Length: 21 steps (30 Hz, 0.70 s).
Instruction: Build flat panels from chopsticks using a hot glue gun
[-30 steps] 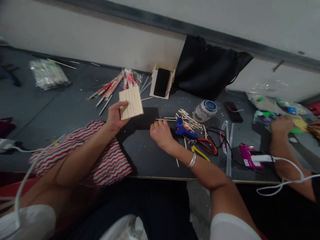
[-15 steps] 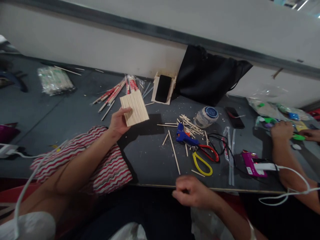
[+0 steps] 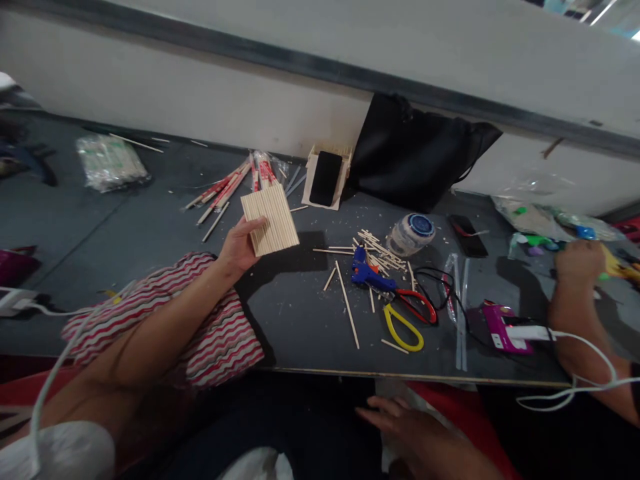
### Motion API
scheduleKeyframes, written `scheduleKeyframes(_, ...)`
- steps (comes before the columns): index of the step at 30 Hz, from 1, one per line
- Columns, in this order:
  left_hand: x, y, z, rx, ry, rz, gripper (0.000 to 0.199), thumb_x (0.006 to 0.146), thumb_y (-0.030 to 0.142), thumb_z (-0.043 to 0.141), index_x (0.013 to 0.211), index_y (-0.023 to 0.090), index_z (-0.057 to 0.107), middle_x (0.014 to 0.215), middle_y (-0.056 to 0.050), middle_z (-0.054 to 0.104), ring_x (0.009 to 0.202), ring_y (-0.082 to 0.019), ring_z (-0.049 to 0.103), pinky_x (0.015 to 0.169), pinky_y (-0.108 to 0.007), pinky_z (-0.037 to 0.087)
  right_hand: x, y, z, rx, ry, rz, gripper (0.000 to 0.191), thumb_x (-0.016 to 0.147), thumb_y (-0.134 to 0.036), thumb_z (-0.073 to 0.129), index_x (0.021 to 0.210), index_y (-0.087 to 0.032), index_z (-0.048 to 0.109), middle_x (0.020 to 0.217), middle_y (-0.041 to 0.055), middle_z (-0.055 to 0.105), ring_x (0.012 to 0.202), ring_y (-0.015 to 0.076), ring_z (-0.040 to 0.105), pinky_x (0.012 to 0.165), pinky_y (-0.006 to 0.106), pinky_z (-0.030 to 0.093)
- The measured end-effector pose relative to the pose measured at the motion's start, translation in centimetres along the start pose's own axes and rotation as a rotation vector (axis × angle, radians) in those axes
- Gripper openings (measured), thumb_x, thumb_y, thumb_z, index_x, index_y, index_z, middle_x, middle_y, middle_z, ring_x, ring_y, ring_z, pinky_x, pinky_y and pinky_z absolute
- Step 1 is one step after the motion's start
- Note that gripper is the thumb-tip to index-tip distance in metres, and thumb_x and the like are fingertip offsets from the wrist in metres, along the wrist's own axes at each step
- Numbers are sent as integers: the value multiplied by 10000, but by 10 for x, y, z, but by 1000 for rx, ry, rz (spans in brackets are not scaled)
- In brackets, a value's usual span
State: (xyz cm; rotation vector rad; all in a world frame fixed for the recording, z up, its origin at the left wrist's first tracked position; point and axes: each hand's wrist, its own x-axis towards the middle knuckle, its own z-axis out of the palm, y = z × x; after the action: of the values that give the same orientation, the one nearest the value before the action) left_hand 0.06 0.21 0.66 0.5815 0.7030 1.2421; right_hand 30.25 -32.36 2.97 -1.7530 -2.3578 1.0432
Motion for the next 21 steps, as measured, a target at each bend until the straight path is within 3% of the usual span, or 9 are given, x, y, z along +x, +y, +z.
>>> scheduleKeyframes(3,1,0,0,-5,3,3,525,674,153,753,1180,243,645,950,-44,786,961,-314,754,890,-473,622,7,-1,-13,130,-53,49,300,985,-390,482,1018,-306,768,845,37,779,779,196,738,711,288,589)
scheduleKeyframes(5,2,1,-1,-18,18,11,519,665,152,750,1167,236,652,931,-45,784,956,-321,752,883,-484,626,17,-8,-29,179,15,76,391,1014,-462,411,998,-283,758,803,46,770,764,201,734,749,306,587)
scheduleKeyframes(7,4,1,-3,-35,42,18,500,657,142,741,1143,228,660,904,-45,782,967,-328,749,884,-486,628,36,-17,-47,171,81,-24,469,1009,-572,419,1235,-276,705,916,68,794,867,219,754,822,321,596)
scheduleKeyframes(8,6,2,-4,-41,53,20,485,657,137,733,1128,226,663,898,-45,781,981,-329,746,888,-481,628,50,-23,-55,108,136,-72,581,1001,-611,420,1426,-254,590,1142,114,775,1072,254,730,956,370,572)
scheduleKeyframes(10,8,3,-5,-45,66,23,444,667,137,717,1099,228,666,901,-46,783,1019,-329,739,894,-467,627,88,-34,-66,-68,221,-175,724,1012,-627,358,1589,-191,387,1484,182,589,1384,304,550,1152,473,449)
scheduleKeyframes(13,10,5,-7,-49,81,23,386,670,144,703,1045,229,667,889,-46,782,1049,-325,733,898,-459,626,162,-47,-65,-245,250,-210,796,1022,-627,327,1621,-104,287,1651,208,356,1546,311,323,1240,526,325)
scheduleKeyframes(16,11,6,-7,-56,102,27,341,639,151,716,970,219,667,831,-38,767,1028,-329,739,899,-466,628,221,-60,-48,-349,236,-53,852,1007,-610,413,1574,22,333,1642,290,300,1566,361,247,1265,557,248)
scheduleKeyframes(18,11,7,-7,-54,100,27,323,626,163,731,938,218,665,811,-30,761,1001,-326,745,896,-466,630,232,-71,-37,-367,198,-53,873,981,-615,484,1551,37,371,1631,317,286,1559,389,250,1257,583,246)
scheduleKeyframes(21,12,9,-7,-74,97,8,319,620,161,737,926,218,664,820,-29,766,991,-322,744,895,-469,631,208,-85,-36,-273,49,-290,802,972,-615,525,1500,-13,480,1583,289,418,1513,362,375,1221,525,337)
